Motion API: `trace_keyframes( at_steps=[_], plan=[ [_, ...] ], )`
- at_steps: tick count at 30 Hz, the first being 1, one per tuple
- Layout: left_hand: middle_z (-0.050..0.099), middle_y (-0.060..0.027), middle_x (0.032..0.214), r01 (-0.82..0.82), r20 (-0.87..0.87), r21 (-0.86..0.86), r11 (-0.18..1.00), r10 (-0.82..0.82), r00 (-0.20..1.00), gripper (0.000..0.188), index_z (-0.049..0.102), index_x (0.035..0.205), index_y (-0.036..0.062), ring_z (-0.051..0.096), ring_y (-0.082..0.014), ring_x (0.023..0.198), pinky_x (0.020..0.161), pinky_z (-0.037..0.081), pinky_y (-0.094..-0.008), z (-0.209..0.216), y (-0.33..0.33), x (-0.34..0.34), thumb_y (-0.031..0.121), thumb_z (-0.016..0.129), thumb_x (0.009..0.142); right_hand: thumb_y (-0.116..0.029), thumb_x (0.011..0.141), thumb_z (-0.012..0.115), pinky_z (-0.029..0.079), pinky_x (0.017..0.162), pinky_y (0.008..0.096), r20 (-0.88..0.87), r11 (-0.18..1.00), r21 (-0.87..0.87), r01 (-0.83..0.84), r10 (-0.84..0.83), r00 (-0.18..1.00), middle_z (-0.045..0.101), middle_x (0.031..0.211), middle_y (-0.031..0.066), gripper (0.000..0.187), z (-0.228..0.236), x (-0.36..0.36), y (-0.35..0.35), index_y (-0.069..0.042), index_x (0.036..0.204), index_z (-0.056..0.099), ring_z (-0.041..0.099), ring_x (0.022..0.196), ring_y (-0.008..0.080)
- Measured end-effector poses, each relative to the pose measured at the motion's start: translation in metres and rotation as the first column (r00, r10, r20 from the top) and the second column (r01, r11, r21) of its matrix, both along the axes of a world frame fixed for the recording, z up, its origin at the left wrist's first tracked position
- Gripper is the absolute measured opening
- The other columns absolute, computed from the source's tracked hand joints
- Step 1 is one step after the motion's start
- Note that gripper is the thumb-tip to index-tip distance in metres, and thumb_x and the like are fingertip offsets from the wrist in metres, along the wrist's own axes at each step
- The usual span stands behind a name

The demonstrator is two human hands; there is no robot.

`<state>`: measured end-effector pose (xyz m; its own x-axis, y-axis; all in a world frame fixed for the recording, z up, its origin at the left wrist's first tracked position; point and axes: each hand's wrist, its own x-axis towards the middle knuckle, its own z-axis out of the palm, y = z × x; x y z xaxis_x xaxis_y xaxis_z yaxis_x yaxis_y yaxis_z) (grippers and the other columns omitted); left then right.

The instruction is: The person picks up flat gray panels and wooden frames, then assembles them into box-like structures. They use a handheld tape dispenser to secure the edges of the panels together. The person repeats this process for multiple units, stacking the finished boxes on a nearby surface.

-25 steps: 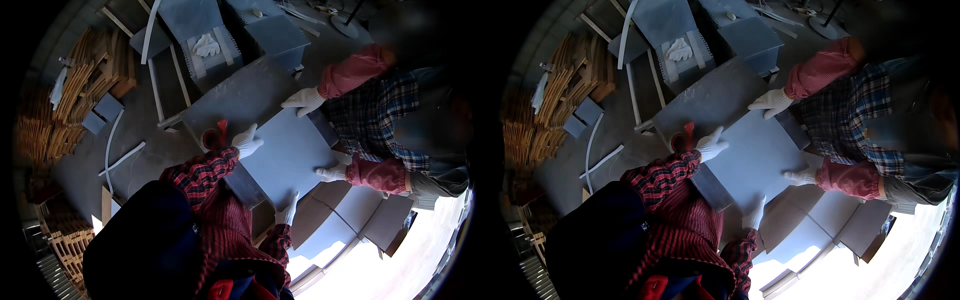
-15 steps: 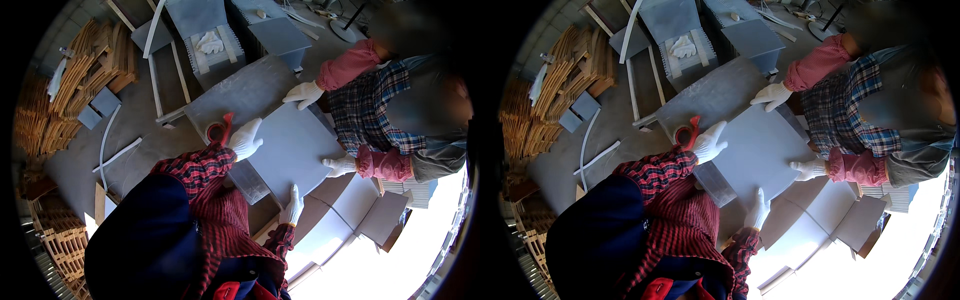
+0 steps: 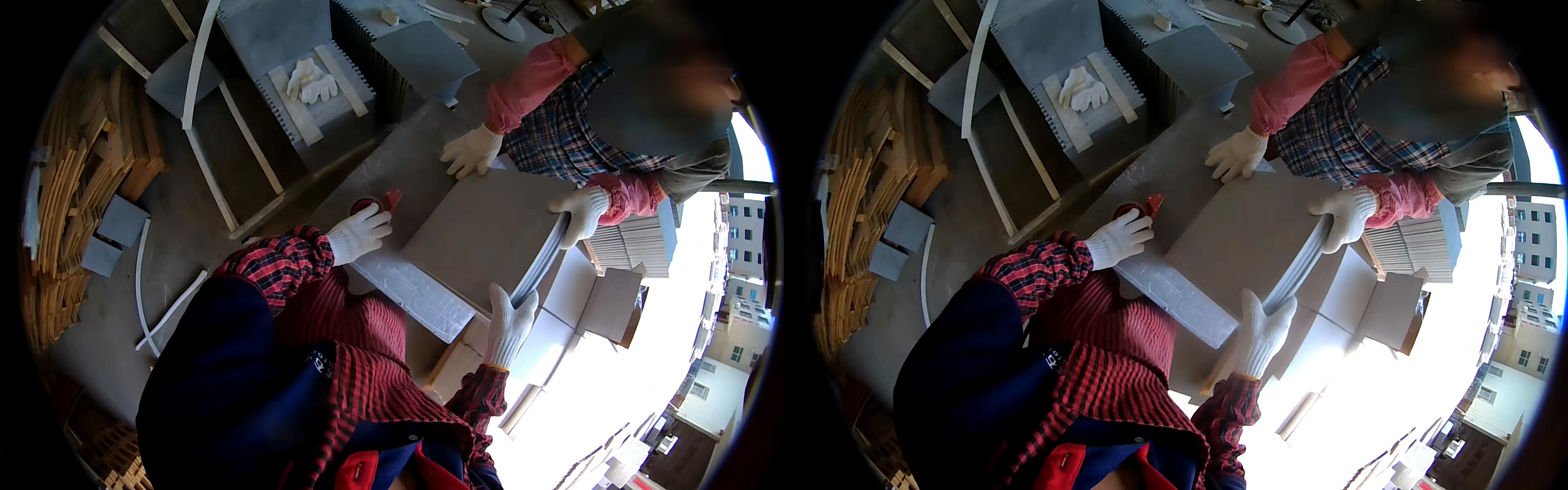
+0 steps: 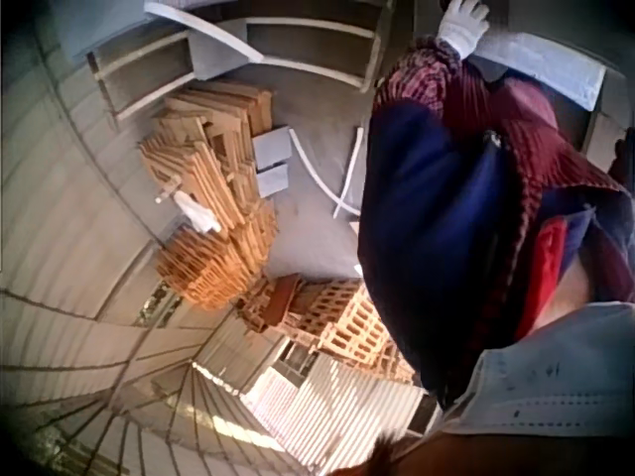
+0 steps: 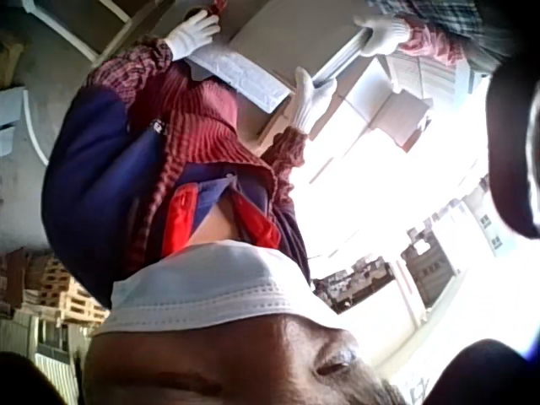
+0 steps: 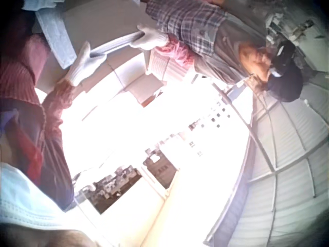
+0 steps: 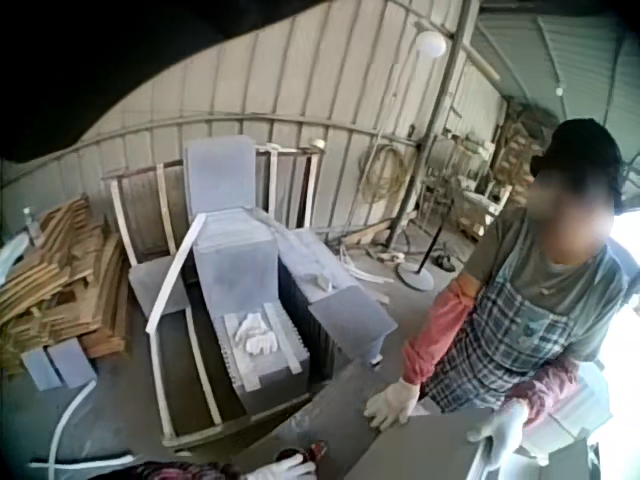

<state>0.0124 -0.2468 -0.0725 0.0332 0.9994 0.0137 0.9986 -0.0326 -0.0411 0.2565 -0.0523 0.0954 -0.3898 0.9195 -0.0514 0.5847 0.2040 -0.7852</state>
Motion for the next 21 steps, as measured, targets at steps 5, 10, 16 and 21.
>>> trace_keyframes(
  at_steps=[5, 10, 16, 21],
  plan=[
    [0.056, -0.0051, 0.132, 0.007, -0.088, -0.008, 1.0, -0.008, 0.996, 0.024, 0.074, 0.103, 0.0125, 0.041, -0.0301, 0.136, 0.118, 0.027, -0.0501, 0.004, -0.022, -0.022, 0.016, 0.067, 0.08, -0.038, 0.078, 0.073, 0.05, 0.075, 0.0411, 0.187, 0.959, 0.265, 0.099, -0.152, 0.971, 0.06, 0.093, 0.0141, 0.051, -0.015, -0.005, -0.039, -0.003, 0.109, 0.053, 0.059, 0.079, 0.0277],
    [0.055, -0.0094, 0.135, 0.061, 0.336, 0.072, 0.996, -0.082, 0.939, 0.035, 0.069, 0.113, 0.0109, 0.04, -0.0344, 0.139, 0.114, 0.035, -0.0503, 0.025, -0.026, -0.017, 0.015, 0.074, 0.079, -0.041, 0.075, 0.074, 0.052, 0.082, 0.0447, 0.173, 0.924, 0.341, 0.171, -0.24, 0.955, 0.063, 0.1, 0.0176, 0.064, -0.011, -0.019, -0.076, -0.004, 0.123, 0.054, 0.064, 0.091, 0.0352],
    [0.062, -0.0086, 0.13, 0.193, 0.499, 0.66, 0.726, -0.617, 0.608, 0.032, 0.067, 0.12, 0.0118, 0.051, -0.0344, 0.134, 0.115, 0.038, -0.0491, 0.173, 0.091, 0.022, 0.021, 0.072, 0.09, -0.044, 0.083, 0.075, 0.051, 0.086, 0.0477, 0.04, 0.845, 0.476, 0.244, -0.298, 0.954, 0.065, 0.114, 0.0225, 0.074, -0.02, -0.023, -0.079, 0.0, 0.137, 0.052, 0.064, 0.102, 0.0411],
    [0.066, -0.0038, 0.113, 0.65, 0.178, 0.588, 0.481, -0.861, 0.476, 0.018, 0.07, 0.1, 0.0132, 0.058, -0.0284, 0.111, 0.102, 0.045, -0.0468, 0.208, 0.178, 0.044, 0.026, 0.07, 0.087, -0.056, 0.107, 0.04, 0.048, 0.096, 0.0396, -0.454, 0.928, -0.054, 0.369, -0.352, 0.819, 0.066, 0.123, 0.0187, 0.069, -0.05, -0.019, -0.102, 0.003, 0.139, 0.054, 0.062, 0.109, 0.0253]
  ],
)
